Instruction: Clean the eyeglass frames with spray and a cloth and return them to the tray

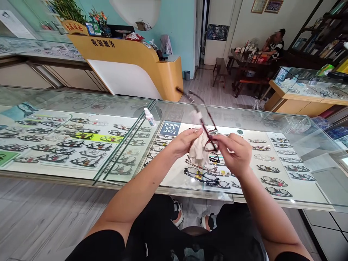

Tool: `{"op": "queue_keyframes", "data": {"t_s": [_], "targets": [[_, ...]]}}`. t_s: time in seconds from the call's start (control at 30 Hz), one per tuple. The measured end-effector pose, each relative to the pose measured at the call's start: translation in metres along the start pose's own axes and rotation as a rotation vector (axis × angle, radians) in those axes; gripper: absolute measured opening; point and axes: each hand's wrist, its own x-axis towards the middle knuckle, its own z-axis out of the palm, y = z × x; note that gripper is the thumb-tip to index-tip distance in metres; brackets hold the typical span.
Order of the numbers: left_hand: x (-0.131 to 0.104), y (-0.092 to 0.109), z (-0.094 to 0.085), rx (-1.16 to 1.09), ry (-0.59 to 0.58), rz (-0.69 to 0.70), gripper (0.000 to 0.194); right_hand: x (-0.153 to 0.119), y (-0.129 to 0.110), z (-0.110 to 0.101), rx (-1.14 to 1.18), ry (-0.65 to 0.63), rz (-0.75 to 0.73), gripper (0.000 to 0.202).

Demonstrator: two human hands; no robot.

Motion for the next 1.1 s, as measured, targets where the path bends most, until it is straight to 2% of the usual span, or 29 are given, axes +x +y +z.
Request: {"op": "queue_keyframes", "data": {"t_s": [0.13,0.23,0.33,0.47,0.6,0.77,0.9,1.1], "targets": [[-0.001,0.003,-0.002,0.03,0.115,0.148,0.06,0.006,0.001,-0.012,0.118,0.161,0.264,0.021],[-0.003,0.005,-0.002,0.12,0.101,0.271,0.061,0.009,0.006,-0.016,0.305,0.233,0.43,0.025],[-0.006,0.006,-0.001,0.26,0.055,0.344,0.054,0.011,0.01,-0.017,0.469,0.21,0.56,0.033],[-0.011,0.007,0.003,0.39,-0.039,0.338,0.05,0.013,0.01,-0.014,0.647,0.1,0.715,0.034],[-0.016,0.005,0.012,0.426,-0.151,0.313,0.047,0.013,0.005,-0.006,0.8,0.06,0.81,0.03],[-0.015,-0.002,0.024,0.405,-0.202,0.302,0.051,0.011,0.001,0.007,0.919,0.043,0.896,0.032],[-0.011,-0.01,0.028,0.36,-0.167,0.303,0.059,0.01,-0.001,0.018,0.992,0.104,0.93,0.034],[-0.012,-0.015,0.034,0.282,-0.081,0.287,0.064,0.007,-0.006,0.026,1.072,0.082,0.984,0.032]]}}
